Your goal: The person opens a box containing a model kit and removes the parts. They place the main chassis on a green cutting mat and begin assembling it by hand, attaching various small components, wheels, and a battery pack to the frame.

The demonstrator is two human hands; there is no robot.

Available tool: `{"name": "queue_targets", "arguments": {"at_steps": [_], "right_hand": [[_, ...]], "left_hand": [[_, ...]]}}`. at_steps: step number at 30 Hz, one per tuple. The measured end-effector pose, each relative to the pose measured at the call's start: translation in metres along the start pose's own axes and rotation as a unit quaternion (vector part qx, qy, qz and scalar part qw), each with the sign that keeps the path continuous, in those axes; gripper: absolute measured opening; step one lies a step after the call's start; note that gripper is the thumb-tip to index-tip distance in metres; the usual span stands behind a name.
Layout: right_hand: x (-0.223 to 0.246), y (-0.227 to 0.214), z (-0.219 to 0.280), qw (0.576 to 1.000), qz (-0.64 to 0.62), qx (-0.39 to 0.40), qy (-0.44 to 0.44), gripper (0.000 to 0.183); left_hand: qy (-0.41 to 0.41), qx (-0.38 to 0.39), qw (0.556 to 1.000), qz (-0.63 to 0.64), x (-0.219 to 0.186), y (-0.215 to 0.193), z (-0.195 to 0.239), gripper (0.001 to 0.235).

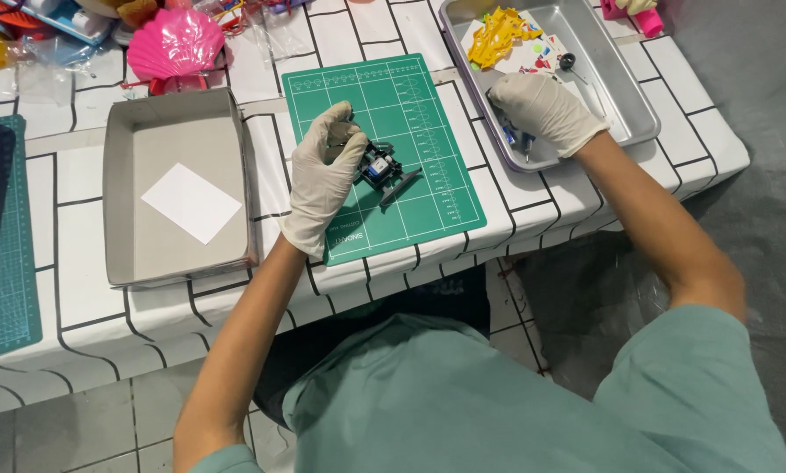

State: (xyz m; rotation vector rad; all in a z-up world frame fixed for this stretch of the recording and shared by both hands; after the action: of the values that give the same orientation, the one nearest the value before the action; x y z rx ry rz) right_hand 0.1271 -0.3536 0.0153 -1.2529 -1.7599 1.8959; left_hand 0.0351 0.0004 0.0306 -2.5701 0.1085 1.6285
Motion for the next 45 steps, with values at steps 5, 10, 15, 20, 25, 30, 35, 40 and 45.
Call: {"name": "queue_targets", "arguments": {"at_steps": [5,10,15,20,25,30,35,40,45], "right_hand": [[0.001,-0.042,-0.005,0.947,-0.233,0.188,0.117,0.030],[-0.001,-0.072,-0.006,0.870,-0.386,0.221,0.211,0.046],[0.003,-0.088,-0.019,0.811,-0.465,0.159,0.317,0.029],[0.002,-0.080,-0.013,0.816,-0.454,0.196,0.299,0.013],[0.004,-0.060,-0.008,0.860,-0.413,0.178,0.242,0.038],[0.004,-0.061,-0.004,0.837,-0.440,0.178,0.272,0.028],[-0.005,-0.045,-0.007,0.859,-0.415,0.174,0.244,0.021],[-0.005,-0.040,-0.009,0.847,-0.437,0.175,0.247,0.014],[-0.006,-0.040,-0.011,0.863,-0.407,0.168,0.247,0.011]], "left_hand": [[0.010,0.002,1.000,-0.003,-0.001,0.000,0.001,0.045],[0.013,0.008,1.000,-0.003,-0.002,0.001,0.000,0.043],[0.010,0.010,1.000,0.021,-0.002,0.001,0.001,0.048],[0.012,0.007,1.000,0.010,-0.001,0.000,0.001,0.046],[0.015,0.007,1.000,0.000,-0.001,0.001,0.001,0.046],[0.011,0.005,1.000,-0.002,-0.002,0.001,0.001,0.047],[0.016,0.001,1.000,-0.008,-0.007,0.001,-0.001,0.043],[0.026,-0.020,0.999,-0.009,-0.003,-0.002,0.001,0.040],[0.032,-0.041,0.999,0.003,-0.004,-0.004,0.000,0.041]]}}
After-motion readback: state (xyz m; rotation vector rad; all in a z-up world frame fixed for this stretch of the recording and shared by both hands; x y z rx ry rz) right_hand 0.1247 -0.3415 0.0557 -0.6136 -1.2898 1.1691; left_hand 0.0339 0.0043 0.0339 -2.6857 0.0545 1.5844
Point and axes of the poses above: each hand's wrist, its own z-axis away from the middle knuckle, its own y-axis out of the palm, x = y × z, the point moved 5 cm from there along -z, towards the middle knuckle, and after that the axes turned 4 degrees about x, right-handed, at the moved point
